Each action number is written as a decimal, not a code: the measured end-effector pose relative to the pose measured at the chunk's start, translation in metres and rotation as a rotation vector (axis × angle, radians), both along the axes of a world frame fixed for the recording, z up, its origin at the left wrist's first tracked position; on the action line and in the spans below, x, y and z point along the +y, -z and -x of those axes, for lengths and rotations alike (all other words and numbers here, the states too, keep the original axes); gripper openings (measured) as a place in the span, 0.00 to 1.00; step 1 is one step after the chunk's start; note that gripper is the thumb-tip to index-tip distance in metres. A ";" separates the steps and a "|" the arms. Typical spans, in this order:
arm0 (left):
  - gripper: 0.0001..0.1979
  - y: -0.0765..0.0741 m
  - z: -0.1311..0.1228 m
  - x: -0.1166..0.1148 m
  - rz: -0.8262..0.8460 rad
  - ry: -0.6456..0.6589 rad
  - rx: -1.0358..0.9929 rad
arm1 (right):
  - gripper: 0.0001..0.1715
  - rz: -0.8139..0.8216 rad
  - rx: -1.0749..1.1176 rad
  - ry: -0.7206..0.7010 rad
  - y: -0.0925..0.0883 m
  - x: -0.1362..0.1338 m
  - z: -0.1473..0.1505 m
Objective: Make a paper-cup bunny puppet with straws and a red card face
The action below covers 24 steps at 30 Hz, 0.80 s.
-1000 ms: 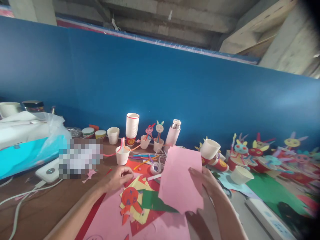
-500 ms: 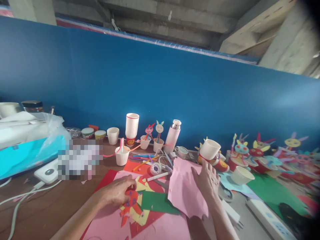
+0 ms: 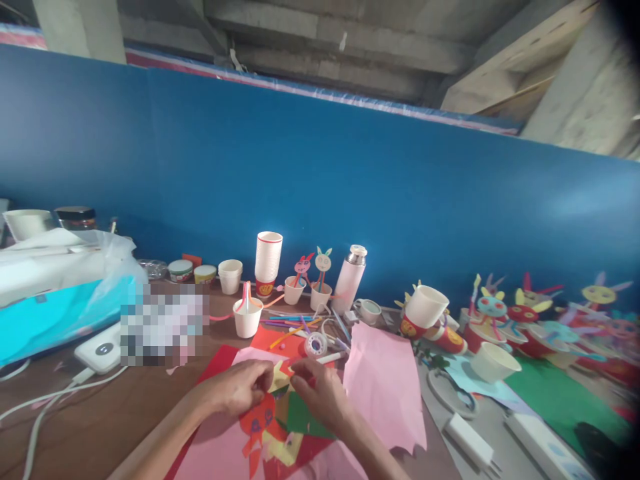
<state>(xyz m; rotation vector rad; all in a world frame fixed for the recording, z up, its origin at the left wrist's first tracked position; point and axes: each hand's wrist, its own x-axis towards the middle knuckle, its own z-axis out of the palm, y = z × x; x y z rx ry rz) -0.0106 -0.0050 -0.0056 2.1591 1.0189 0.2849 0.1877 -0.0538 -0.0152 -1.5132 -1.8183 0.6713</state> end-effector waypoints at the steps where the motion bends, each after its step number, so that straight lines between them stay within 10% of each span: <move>1: 0.08 -0.003 0.000 0.000 0.026 -0.007 -0.027 | 0.11 0.039 0.053 -0.013 0.001 0.004 0.001; 8: 0.04 -0.025 0.004 0.004 0.168 -0.172 -0.325 | 0.19 0.109 0.422 -0.098 0.006 0.035 0.002; 15: 0.08 -0.035 0.027 0.013 0.288 -0.306 -0.650 | 0.10 0.079 0.153 -0.099 -0.004 0.024 -0.008; 24: 0.14 -0.010 -0.007 0.014 0.461 -0.459 -0.953 | 0.21 0.123 0.603 -0.171 0.006 0.019 0.004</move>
